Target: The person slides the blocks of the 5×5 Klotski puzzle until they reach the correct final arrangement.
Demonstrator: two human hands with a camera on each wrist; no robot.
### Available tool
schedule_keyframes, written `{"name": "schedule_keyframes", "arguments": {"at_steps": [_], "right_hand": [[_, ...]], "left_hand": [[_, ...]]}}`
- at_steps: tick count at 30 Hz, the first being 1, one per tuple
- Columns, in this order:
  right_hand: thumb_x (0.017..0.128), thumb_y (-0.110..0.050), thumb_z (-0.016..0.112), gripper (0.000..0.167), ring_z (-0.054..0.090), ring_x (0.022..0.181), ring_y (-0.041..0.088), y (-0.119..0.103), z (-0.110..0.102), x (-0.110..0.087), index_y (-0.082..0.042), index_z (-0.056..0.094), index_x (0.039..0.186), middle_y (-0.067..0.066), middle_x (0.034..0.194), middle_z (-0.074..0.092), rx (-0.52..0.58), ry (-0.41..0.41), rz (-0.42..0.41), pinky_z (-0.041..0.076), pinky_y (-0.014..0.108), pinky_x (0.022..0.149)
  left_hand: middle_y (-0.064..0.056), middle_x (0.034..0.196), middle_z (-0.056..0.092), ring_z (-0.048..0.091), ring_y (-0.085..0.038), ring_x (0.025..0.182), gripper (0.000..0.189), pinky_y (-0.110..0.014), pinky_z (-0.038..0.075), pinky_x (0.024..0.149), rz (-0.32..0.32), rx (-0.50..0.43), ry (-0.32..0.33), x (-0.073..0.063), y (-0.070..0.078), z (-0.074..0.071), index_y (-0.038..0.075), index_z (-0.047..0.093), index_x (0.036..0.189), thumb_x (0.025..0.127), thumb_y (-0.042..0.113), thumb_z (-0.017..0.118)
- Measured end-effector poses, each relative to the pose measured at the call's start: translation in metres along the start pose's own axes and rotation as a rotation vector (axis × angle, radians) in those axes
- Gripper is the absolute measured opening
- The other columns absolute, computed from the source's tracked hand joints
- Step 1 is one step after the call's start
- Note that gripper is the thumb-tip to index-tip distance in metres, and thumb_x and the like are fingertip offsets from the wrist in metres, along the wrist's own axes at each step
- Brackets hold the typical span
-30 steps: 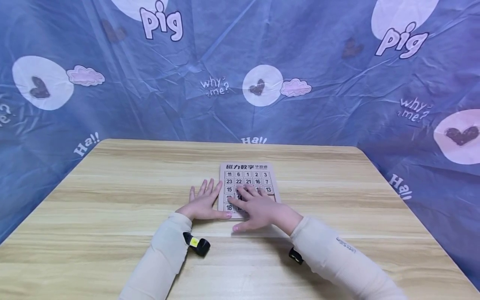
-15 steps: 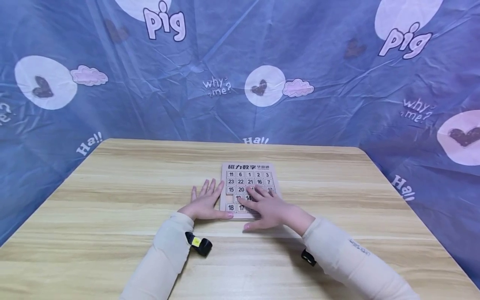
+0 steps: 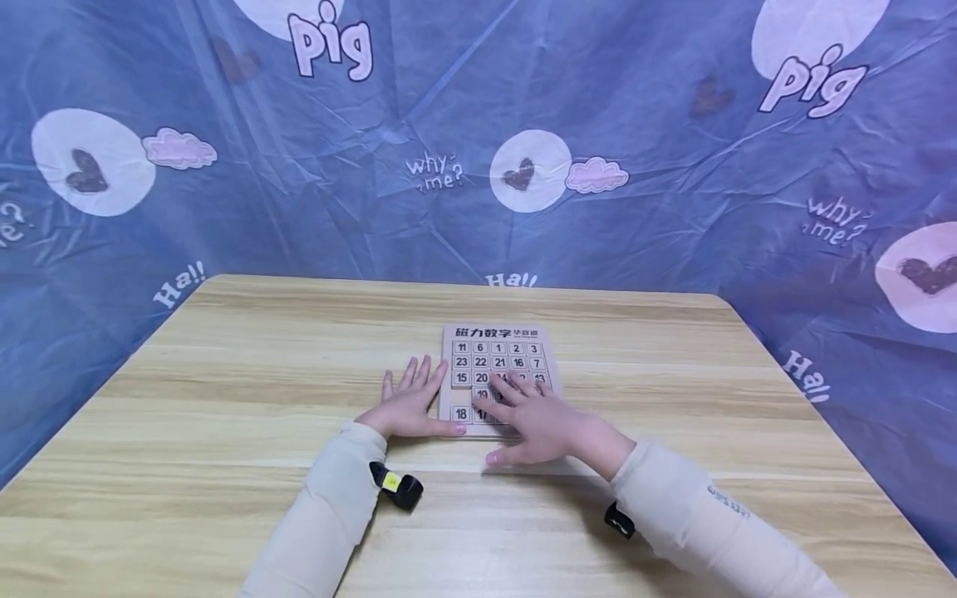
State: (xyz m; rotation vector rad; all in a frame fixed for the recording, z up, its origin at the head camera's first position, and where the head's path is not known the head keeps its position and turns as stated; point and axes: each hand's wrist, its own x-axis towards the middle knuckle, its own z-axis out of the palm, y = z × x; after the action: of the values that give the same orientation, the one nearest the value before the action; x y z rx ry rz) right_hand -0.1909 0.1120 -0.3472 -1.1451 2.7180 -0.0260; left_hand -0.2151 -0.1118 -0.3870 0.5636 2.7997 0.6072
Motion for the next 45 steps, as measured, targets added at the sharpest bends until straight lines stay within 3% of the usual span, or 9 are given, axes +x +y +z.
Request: {"name": "schedule_keyframes", "arguments": {"at_steps": [7, 25, 32, 37, 45], "right_hand": [[0.074, -0.065, 0.044, 0.074, 0.006, 0.125, 0.039, -0.013, 0.001, -0.003, -0.024, 0.032, 0.135, 0.017, 0.140, 0.013, 0.004, 0.001, -0.086, 0.007, 0.060, 0.093], [0.075, -0.064, 0.044, 0.069, 0.004, 0.125, 0.039, -0.001, 0.002, 0.015, -0.032, 0.029, 0.135, 0.015, 0.142, 0.008, 0.014, -0.002, 0.012, 0.008, 0.062, 0.092], [0.076, -0.063, 0.044, 0.068, 0.005, 0.125, 0.039, -0.001, -0.002, 0.014, -0.030, 0.031, 0.134, 0.014, 0.141, 0.010, 0.009, -0.003, 0.013, 0.008, 0.061, 0.092], [0.077, -0.061, 0.043, 0.067, 0.007, 0.125, 0.039, 0.005, -0.007, 0.001, -0.025, 0.033, 0.134, 0.015, 0.141, 0.011, -0.003, 0.012, 0.012, 0.011, 0.061, 0.092], [0.077, -0.057, 0.049, 0.068, 0.008, 0.124, 0.042, 0.027, -0.004, -0.042, -0.019, 0.039, 0.132, 0.018, 0.140, 0.014, 0.067, 0.044, 0.070, 0.012, 0.063, 0.091]], "left_hand": [[-0.015, 0.141, -0.006, -0.014, -0.029, 0.126, 0.108, -0.053, -0.015, 0.093, -0.004, 0.000, -0.006, 0.000, 0.001, -0.001, 0.015, 0.003, 0.140, 0.061, 0.072, 0.051], [-0.015, 0.141, -0.005, -0.012, -0.029, 0.126, 0.106, -0.053, -0.014, 0.093, -0.010, 0.006, -0.003, -0.001, 0.002, -0.001, 0.015, 0.004, 0.140, 0.063, 0.071, 0.051], [-0.015, 0.141, -0.005, -0.013, -0.029, 0.126, 0.106, -0.053, -0.014, 0.093, -0.010, 0.007, -0.003, -0.001, 0.001, 0.000, 0.015, 0.004, 0.140, 0.063, 0.071, 0.051], [-0.014, 0.141, -0.006, -0.013, -0.029, 0.126, 0.107, -0.053, -0.015, 0.093, -0.008, 0.007, -0.004, -0.001, 0.001, 0.001, 0.016, 0.003, 0.140, 0.062, 0.071, 0.052], [-0.014, 0.141, -0.006, -0.014, -0.029, 0.126, 0.108, -0.053, -0.015, 0.093, -0.005, 0.013, -0.004, 0.001, 0.000, 0.000, 0.015, 0.003, 0.140, 0.062, 0.071, 0.052]]}}
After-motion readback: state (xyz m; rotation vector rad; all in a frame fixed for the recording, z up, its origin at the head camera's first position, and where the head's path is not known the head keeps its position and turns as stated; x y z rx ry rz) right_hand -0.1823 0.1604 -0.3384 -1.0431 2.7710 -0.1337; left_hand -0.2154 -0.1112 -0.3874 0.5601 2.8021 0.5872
